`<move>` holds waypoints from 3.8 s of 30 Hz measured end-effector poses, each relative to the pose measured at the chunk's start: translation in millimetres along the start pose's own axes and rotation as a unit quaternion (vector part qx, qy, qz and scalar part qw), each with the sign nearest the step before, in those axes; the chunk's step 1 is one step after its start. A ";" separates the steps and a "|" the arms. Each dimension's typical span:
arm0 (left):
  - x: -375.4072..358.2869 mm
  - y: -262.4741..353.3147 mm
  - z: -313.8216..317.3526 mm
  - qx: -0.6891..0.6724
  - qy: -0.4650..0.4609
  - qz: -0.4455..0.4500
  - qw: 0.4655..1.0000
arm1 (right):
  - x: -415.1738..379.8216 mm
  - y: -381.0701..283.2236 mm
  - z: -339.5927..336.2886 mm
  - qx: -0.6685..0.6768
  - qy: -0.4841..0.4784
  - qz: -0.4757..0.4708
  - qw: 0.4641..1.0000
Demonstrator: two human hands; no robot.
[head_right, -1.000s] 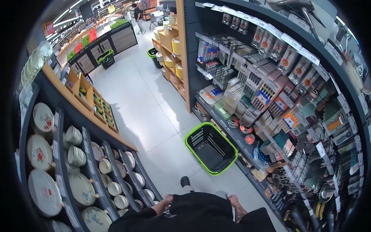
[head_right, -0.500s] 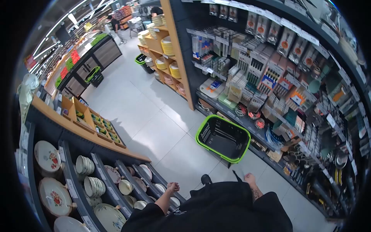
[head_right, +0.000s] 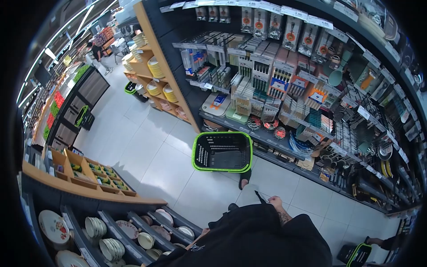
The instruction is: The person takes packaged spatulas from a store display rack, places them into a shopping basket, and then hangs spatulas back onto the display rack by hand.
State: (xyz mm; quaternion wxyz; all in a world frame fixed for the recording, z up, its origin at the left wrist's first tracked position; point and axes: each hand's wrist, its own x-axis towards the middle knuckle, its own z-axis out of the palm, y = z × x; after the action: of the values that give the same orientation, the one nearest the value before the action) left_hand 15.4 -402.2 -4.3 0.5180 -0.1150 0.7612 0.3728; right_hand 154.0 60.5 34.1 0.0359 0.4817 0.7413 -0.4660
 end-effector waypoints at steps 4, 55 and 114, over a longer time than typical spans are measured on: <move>-5.5 42.4 -24.9 -0.058 0.021 -0.018 0.998 | 13.3 6.4 18.3 -0.056 -0.016 0.038 0.998; 250.2 375.7 -258.8 0.255 -0.024 0.217 0.942 | 137.4 -279.6 131.5 0.223 -0.024 0.179 0.958; -350.7 787.4 -141.3 -0.310 -0.682 0.633 0.195 | 121.4 -129.7 208.6 0.174 0.076 0.320 0.928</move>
State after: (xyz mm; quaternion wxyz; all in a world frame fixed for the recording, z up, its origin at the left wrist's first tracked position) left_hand -372.7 -25.6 681.6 0.3484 0.5535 -0.2473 0.7149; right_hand -90.3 -21.3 -59.3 0.0424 0.7258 0.4557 -0.5136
